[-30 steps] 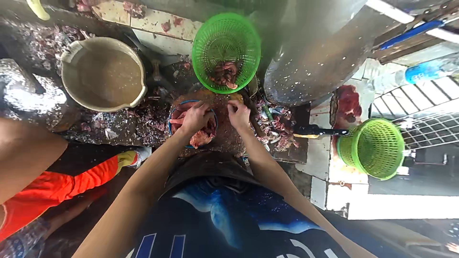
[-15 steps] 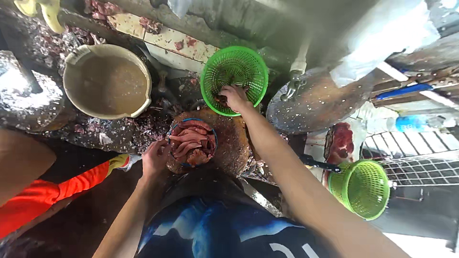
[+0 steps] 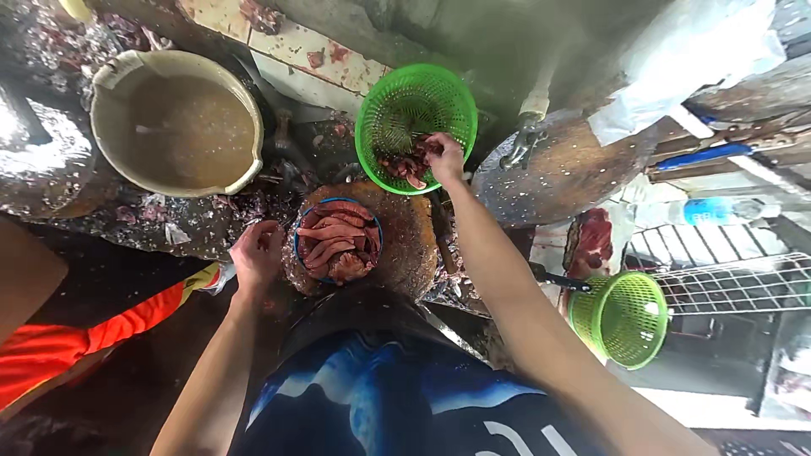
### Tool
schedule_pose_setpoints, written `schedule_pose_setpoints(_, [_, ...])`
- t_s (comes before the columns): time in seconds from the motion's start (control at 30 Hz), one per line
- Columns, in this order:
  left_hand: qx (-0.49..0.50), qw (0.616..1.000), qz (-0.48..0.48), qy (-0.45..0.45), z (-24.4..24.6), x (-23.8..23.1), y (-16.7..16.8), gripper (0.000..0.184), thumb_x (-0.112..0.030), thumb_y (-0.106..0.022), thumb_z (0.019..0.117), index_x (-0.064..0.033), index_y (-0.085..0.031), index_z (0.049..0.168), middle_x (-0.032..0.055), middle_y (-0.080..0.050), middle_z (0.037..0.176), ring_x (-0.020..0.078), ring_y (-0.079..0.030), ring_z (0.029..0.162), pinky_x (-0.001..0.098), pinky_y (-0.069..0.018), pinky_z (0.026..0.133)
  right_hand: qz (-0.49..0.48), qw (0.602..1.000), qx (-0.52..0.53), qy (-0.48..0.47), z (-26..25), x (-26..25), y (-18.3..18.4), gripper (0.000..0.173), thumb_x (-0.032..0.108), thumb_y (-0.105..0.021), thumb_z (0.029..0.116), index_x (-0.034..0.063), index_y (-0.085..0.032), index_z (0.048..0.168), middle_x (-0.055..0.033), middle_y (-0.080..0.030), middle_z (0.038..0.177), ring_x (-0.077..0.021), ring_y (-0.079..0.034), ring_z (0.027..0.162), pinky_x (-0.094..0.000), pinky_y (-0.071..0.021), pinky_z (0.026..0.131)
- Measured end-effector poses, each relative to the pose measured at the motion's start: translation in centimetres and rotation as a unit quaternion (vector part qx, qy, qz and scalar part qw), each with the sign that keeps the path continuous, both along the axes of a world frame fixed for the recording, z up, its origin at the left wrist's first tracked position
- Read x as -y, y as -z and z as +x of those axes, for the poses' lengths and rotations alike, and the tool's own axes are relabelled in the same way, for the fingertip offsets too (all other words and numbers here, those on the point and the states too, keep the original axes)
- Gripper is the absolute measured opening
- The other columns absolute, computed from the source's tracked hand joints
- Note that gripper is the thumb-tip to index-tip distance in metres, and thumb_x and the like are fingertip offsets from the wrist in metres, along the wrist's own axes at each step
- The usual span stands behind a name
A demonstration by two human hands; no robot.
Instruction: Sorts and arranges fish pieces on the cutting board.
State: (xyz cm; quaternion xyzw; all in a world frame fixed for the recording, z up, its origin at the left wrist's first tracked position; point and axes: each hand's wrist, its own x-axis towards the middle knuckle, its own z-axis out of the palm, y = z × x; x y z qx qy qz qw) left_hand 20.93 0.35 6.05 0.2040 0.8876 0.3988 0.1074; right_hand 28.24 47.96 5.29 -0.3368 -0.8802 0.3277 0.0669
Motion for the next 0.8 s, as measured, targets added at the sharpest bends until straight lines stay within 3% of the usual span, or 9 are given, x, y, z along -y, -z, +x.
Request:
schedule_pose_setpoints(0.07, [0.000, 1.000, 0.004, -0.004, -0.3, 0.0, 0.1, 0.024, -0.023, -0.063, 0.1027, -0.0067, -0.070, 0.119, 0.0115, -0.073, 0.103, 0.0197, -0.069, 0.077, 0.0431, -0.0601, 0.072, -0.005, 0.998, -0.055, 0.015, 0.9, -0.4, -0.4, 0.028, 0.003, -0.071, 0.0876, 0.0086, -0.073, 0.115, -0.0099, -0.060, 0.144, -0.0222, -0.058, 0.132, -0.0423, -0.0512, 0.108])
schedule_pose_setpoints(0.13, [-0.004, 1.000, 0.015, -0.002, -0.4, -0.2, -0.1, 0.025, -0.024, -0.062, 0.1030, -0.0071, -0.070, 0.120, 0.0117, -0.072, 0.103, 0.0197, -0.069, 0.077, 0.0432, -0.0600, 0.072, -0.021, 0.993, -0.112, 0.020, 1.7, 0.0, -1.6, 0.029, -0.003, -0.068, 0.0860, 0.0089, -0.074, 0.112, -0.0097, -0.060, 0.143, -0.0205, -0.060, 0.128, -0.0390, -0.0573, 0.099])
schedule_pose_setpoints(0.23, [0.006, 0.999, 0.035, 0.001, -0.1, -1.0, -0.8, 0.025, -0.023, -0.062, 0.1032, -0.0068, -0.069, 0.121, 0.0116, -0.073, 0.105, 0.0198, -0.070, 0.078, 0.0431, -0.0608, 0.072, -0.105, 0.975, -0.193, 0.030, 3.0, 2.0, -4.1, 0.032, -0.009, -0.056, 0.0882, 0.0035, -0.069, 0.115, -0.0104, -0.070, 0.117, -0.0173, -0.069, 0.093, -0.0360, -0.0606, 0.074])
schedule_pose_setpoints(0.3, [0.017, 0.998, 0.058, 0.003, 0.1, -2.0, -1.2, 0.022, -0.020, -0.063, 0.1021, -0.0064, -0.069, 0.119, 0.0113, -0.073, 0.102, 0.0193, -0.069, 0.076, 0.0422, -0.0607, 0.070, -0.152, 0.971, -0.175, 0.058, 3.9, 3.8, -5.8, 0.026, -0.003, -0.054, 0.0946, 0.0026, -0.066, 0.118, -0.0112, -0.069, 0.103, -0.0166, -0.066, 0.072, -0.0353, -0.0592, 0.062])
schedule_pose_setpoints(0.43, [0.043, 0.990, 0.128, 0.044, 0.7, -5.0, -1.9, 0.023, -0.015, -0.064, 0.1004, -0.0017, -0.068, 0.118, 0.0115, -0.073, 0.106, 0.0168, -0.072, 0.087, 0.0390, -0.0615, 0.081, -0.135, 0.980, -0.119, 0.089, 5.2, 6.3, -7.9, 0.024, 0.007, -0.055, 0.0989, 0.0041, -0.065, 0.120, -0.0117, -0.069, 0.097, -0.0177, -0.067, 0.068, -0.0380, -0.0607, 0.063])
schedule_pose_setpoints(0.57, [0.104, 0.966, 0.192, 0.136, 2.0, -9.5, -3.8, 0.032, -0.015, -0.064, 0.1000, -0.0037, -0.062, 0.130, 0.0119, -0.072, 0.117, 0.0178, -0.072, 0.100, 0.0410, -0.0615, 0.090, -0.235, 0.951, -0.182, 0.081, 6.2, 7.9, -10.6, 0.022, 0.006, -0.051, 0.1014, 0.0031, -0.063, 0.119, -0.0076, -0.065, 0.086, -0.0135, -0.061, 0.060, -0.0304, -0.0560, 0.054])
schedule_pose_setpoints(0.67, [0.120, 0.936, 0.266, 0.195, 1.7, -14.1, -4.8, 0.039, -0.017, -0.067, 0.0979, -0.0025, -0.060, 0.134, 0.0113, -0.069, 0.124, 0.0185, -0.069, 0.112, 0.0404, -0.0594, 0.098, -0.304, 0.927, -0.191, 0.107, 6.4, 9.1, -13.0, 0.020, 0.009, -0.052, 0.1020, 0.0053, -0.062, 0.119, -0.0038, -0.062, 0.083, -0.0108, -0.056, 0.057, -0.0272, -0.0514, 0.050])
schedule_pose_setpoints(0.8, [0.163, 0.892, 0.321, 0.275, 1.3, -19.6, -7.3, 0.054, -0.012, -0.066, 0.0973, -0.0022, -0.048, 0.147, 0.0117, -0.064, 0.137, 0.0206, -0.061, 0.128, 0.0418, -0.0526, 0.107, -0.375, 0.902, -0.178, 0.118, 6.7, 10.7, -15.8, 0.018, 0.011, -0.050, 0.1032, 0.0087, -0.061, 0.116, -0.0004, -0.060, 0.078, -0.0075, -0.050, 0.052, -0.0232, -0.0459, 0.046])
